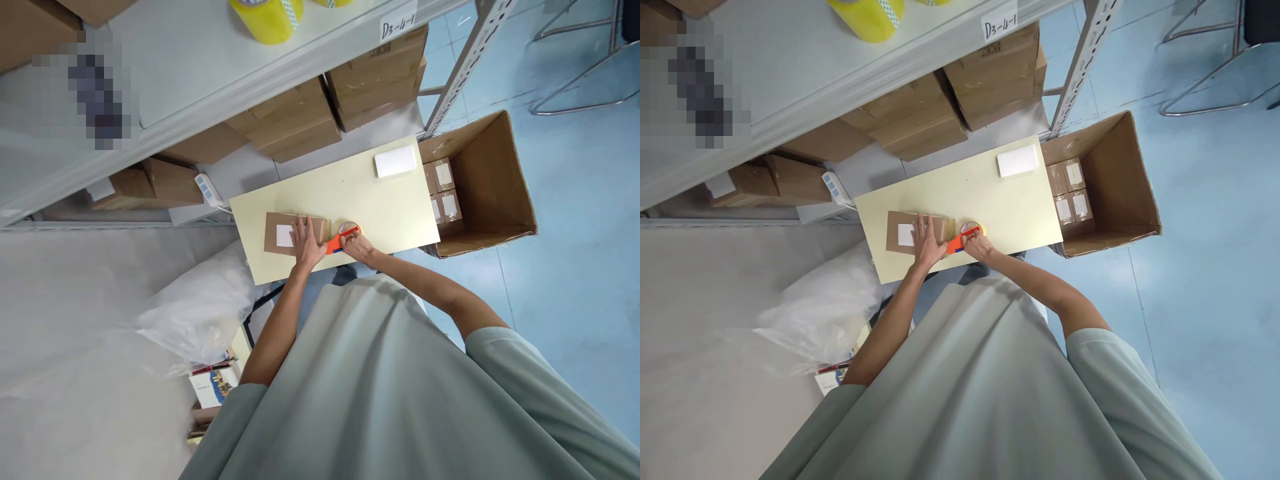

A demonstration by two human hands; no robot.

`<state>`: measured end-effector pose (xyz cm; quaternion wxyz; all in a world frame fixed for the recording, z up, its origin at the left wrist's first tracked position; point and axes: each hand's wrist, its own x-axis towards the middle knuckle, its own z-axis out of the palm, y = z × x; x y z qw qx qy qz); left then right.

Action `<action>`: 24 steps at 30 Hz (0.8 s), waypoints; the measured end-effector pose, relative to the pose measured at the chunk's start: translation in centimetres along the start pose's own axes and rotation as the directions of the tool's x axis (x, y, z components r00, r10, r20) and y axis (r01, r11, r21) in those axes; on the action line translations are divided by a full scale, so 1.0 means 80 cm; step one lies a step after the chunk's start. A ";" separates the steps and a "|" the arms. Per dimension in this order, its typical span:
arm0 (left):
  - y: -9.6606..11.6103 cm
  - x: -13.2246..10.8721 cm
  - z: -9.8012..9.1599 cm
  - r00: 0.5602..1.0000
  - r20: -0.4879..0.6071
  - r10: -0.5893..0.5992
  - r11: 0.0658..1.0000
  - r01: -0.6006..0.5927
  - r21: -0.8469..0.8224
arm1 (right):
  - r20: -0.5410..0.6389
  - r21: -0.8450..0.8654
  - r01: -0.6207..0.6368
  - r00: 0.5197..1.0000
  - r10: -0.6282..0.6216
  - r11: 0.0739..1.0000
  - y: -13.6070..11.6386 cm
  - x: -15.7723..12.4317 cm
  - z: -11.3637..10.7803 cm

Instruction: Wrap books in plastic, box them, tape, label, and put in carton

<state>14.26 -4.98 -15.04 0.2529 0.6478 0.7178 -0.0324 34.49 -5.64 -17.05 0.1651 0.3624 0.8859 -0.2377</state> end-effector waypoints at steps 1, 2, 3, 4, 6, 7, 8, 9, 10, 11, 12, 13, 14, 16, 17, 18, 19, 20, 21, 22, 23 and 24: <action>-0.001 -0.005 0.002 1.000 -0.004 0.023 1.000 -0.023 -0.005 | 0.004 0.001 0.020 1.000 -0.020 1.000 -0.009 0.003 0.002; -0.002 -0.010 0.003 0.999 -0.005 0.045 0.999 -0.045 -0.010 | 0.006 0.002 0.036 0.999 -0.036 0.999 -0.018 0.006 0.004; -0.004 -0.015 0.004 0.998 -0.002 0.067 0.998 -0.067 -0.016 | 0.005 0.003 0.050 0.999 -0.050 0.999 -0.028 0.009 0.006; -0.005 -0.020 0.005 0.996 0.004 0.088 0.996 -0.088 -0.023 | 0.004 0.003 0.061 0.998 -0.061 0.998 -0.037 0.012 0.008; -0.008 -0.029 0.005 0.993 0.014 0.117 0.992 -0.117 -0.037 | 0.005 -0.001 0.080 0.997 -0.080 0.997 -0.055 0.015 0.011; -0.011 -0.032 0.005 0.992 0.016 0.126 0.991 -0.125 -0.042 | 0.007 -0.004 0.086 0.996 -0.086 0.996 -0.062 0.016 0.012; -0.013 -0.035 0.005 0.991 0.017 0.133 0.990 -0.132 -0.046 | 0.008 -0.008 0.090 0.996 -0.090 0.996 -0.068 0.015 0.013; -0.015 -0.037 0.005 0.990 0.016 0.140 0.989 -0.139 -0.050 | 0.008 -0.013 0.093 0.996 -0.093 0.996 -0.070 0.013 0.015; -0.018 -0.038 0.004 0.989 0.018 0.148 0.988 -0.147 -0.054 | 0.008 -0.019 0.092 0.996 -0.092 0.996 -0.069 0.009 0.018; -0.020 -0.039 0.004 0.987 0.021 0.157 0.986 -0.155 -0.058 | 0.009 -0.025 0.088 0.996 -0.088 0.996 -0.065 0.004 0.021; -0.022 -0.040 0.004 0.986 0.028 0.166 0.985 -0.164 -0.063 | 0.012 -0.031 0.079 0.997 -0.079 0.996 -0.057 -0.004 0.024; -0.023 -0.040 0.004 0.984 0.036 0.173 0.983 -0.170 -0.066 | 0.018 -0.036 0.066 0.998 -0.066 0.997 -0.045 -0.013 0.028; -0.024 -0.041 0.004 0.983 0.042 0.179 0.982 -0.176 -0.070 | 0.028 -0.042 0.048 0.999 -0.047 0.998 -0.031 -0.023 0.032; -0.024 -0.041 0.006 0.982 0.043 0.183 0.981 -0.179 -0.076 | 0.052 -0.055 -0.003 0.999 0.006 0.998 0.002 -0.047 0.038; -0.024 -0.042 0.007 0.983 0.038 0.182 0.981 -0.179 -0.078 | 0.058 -0.063 -0.028 0.998 0.031 0.998 0.018 -0.057 0.039; -0.023 -0.042 0.008 0.983 0.030 0.180 0.981 -0.178 -0.077 | 0.055 -0.072 -0.052 0.997 0.056 0.996 0.032 -0.066 0.039; -0.021 -0.043 0.008 0.984 0.024 0.179 0.981 -0.176 -0.076 | 0.042 -0.076 -0.075 0.996 0.078 0.994 0.043 -0.071 0.037; -0.020 -0.044 0.009 0.984 0.023 0.178 0.982 -0.176 -0.072 | 0.030 -0.074 -0.095 0.995 0.098 0.993 0.051 -0.073 0.034; -0.018 -0.045 0.009 0.983 0.028 0.180 0.982 -0.177 -0.068 | 0.017 -0.069 -0.113 0.993 0.114 0.991 0.056 -0.071 0.029; -0.016 -0.046 0.009 0.982 0.039 0.183 0.982 -0.181 -0.061 | 0.007 -0.062 -0.126 0.992 0.127 0.990 0.057 -0.065 0.023; -0.014 -0.048 0.008 0.981 0.055 0.187 0.982 -0.184 -0.054 | 0.003 -0.055 -0.135 0.991 0.136 0.989 0.057 -0.058 0.017; -0.012 -0.050 0.007 0.979 0.072 0.189 0.981 -0.186 -0.045 | 0.002 -0.051 -0.140 0.990 0.141 0.989 0.055 -0.048 0.011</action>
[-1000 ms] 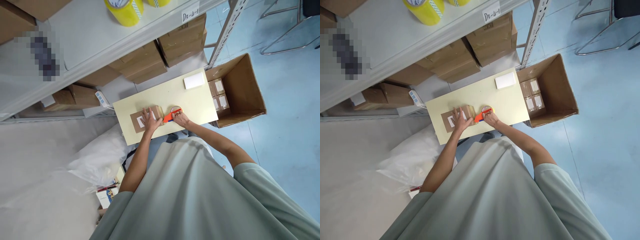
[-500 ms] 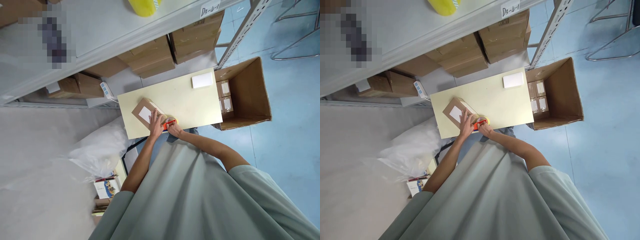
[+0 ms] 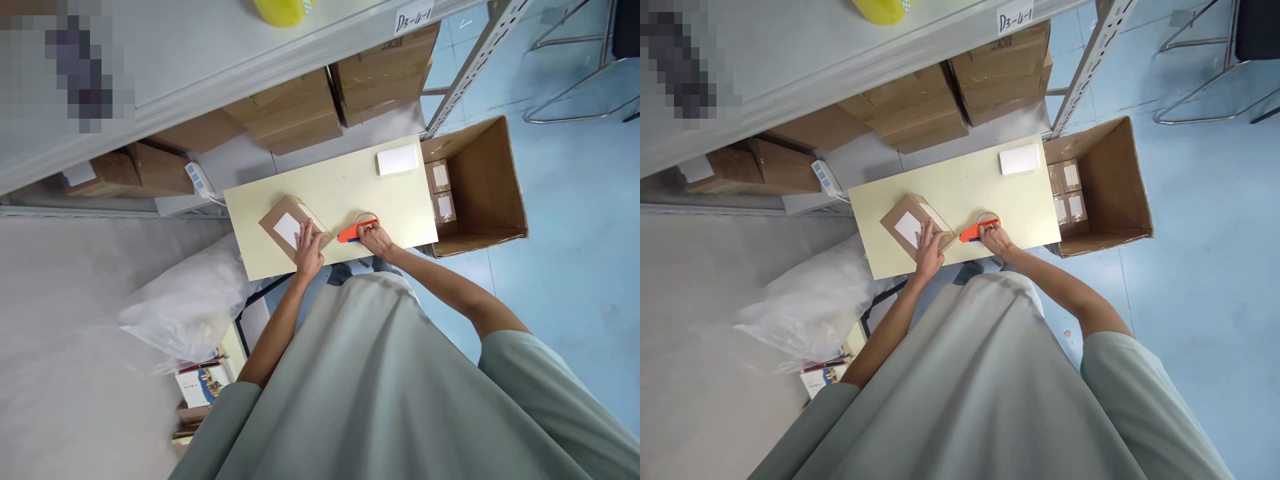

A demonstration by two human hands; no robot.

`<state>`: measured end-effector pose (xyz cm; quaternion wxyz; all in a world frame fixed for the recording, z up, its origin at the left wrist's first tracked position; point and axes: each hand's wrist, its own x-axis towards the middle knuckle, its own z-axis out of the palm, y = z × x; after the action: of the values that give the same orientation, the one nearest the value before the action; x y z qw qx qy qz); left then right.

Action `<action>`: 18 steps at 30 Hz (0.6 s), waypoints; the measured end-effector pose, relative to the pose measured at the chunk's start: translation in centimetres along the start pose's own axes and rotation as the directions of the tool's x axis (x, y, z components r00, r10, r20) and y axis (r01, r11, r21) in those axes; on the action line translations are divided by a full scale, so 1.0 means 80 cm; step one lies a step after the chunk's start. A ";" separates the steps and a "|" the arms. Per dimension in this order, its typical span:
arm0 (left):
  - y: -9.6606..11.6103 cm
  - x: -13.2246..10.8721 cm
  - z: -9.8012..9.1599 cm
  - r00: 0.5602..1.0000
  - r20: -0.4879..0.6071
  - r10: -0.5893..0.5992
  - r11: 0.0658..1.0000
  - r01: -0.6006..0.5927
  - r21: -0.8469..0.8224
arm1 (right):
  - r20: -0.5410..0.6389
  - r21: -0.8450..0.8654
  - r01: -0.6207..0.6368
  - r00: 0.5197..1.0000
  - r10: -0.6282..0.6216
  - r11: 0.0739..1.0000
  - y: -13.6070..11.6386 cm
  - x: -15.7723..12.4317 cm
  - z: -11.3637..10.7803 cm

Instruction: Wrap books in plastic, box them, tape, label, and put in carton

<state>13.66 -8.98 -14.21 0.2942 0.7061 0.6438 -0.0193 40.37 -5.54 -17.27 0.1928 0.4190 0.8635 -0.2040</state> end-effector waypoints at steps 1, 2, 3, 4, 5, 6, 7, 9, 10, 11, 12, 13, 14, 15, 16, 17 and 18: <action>0.002 -0.001 -0.001 1.000 0.016 0.001 1.000 -0.001 0.009 | -0.001 0.001 0.000 1.000 0.000 1.000 -0.003 0.009 -0.006; 0.004 -0.002 -0.001 1.000 0.026 0.001 1.000 -0.001 0.016 | -0.005 -0.002 0.003 1.000 -0.003 1.000 -0.006 0.017 -0.012; 0.005 -0.003 -0.002 1.000 0.030 -0.002 1.000 0.001 0.021 | -0.006 -0.007 0.008 1.000 -0.008 1.000 -0.008 0.024 -0.016; 0.006 -0.004 -0.002 1.000 0.030 -0.005 1.000 0.005 0.022 | -0.004 -0.014 0.016 1.000 -0.017 1.000 -0.007 0.028 -0.019; 0.007 -0.004 -0.002 1.000 0.027 -0.009 1.000 0.008 0.019 | 0.000 -0.026 0.026 1.000 -0.026 0.999 -0.005 0.031 -0.022; 0.007 -0.005 -0.003 1.000 0.022 -0.011 1.000 0.010 0.013 | 0.008 -0.042 0.041 0.999 -0.041 0.998 0.000 0.032 -0.023; 0.007 -0.005 -0.003 1.000 0.020 -0.011 1.000 0.010 0.006 | 0.018 -0.059 0.062 0.998 -0.061 0.996 0.007 0.031 -0.024; 0.007 -0.005 -0.004 1.000 0.016 -0.005 1.000 0.006 -0.009 | 0.045 -0.092 0.107 0.994 -0.103 0.990 0.024 0.027 -0.026; 0.006 -0.006 -0.004 1.000 0.015 0.001 1.000 0.000 -0.017 | 0.055 -0.106 0.125 0.991 -0.120 0.986 0.033 0.024 -0.027; 0.006 -0.006 -0.004 1.000 0.015 0.008 1.000 -0.008 -0.023 | 0.059 -0.117 0.138 0.990 -0.131 0.984 0.042 0.022 -0.027; 0.005 -0.007 -0.004 1.000 0.013 0.016 0.999 -0.016 -0.028 | 0.058 -0.125 0.143 0.989 -0.136 0.982 0.051 0.020 -0.028; 0.005 -0.007 -0.004 1.000 0.010 0.022 0.999 -0.022 -0.033 | 0.056 -0.128 0.142 0.989 -0.136 0.982 0.058 0.018 -0.028; 0.004 -0.008 -0.004 1.000 0.006 0.027 0.999 -0.027 -0.038 | 0.054 -0.124 0.138 0.990 -0.132 0.983 0.063 0.017 -0.029; 0.004 -0.008 -0.003 1.000 0.001 0.031 0.999 -0.031 -0.043 | 0.055 -0.113 0.132 0.990 -0.126 0.985 0.066 0.016 -0.029; 0.003 -0.008 -0.002 0.999 -0.004 0.033 0.998 -0.033 -0.047 | 0.060 -0.097 0.122 0.991 -0.116 0.988 0.067 0.016 -0.030; 0.003 -0.008 -0.001 0.999 -0.009 0.034 0.998 -0.035 -0.048 | 0.067 -0.076 0.108 0.992 -0.103 0.991 0.065 0.017 -0.031; 0.002 -0.008 0.000 0.999 -0.012 0.036 0.998 -0.036 -0.047 | 0.071 -0.054 0.090 0.994 -0.086 0.994 0.061 0.019 -0.032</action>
<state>13.70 -9.57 -13.85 0.3074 0.7105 0.6330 0.0050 43.05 -0.48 -16.83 0.2252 0.3675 0.8795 -0.2019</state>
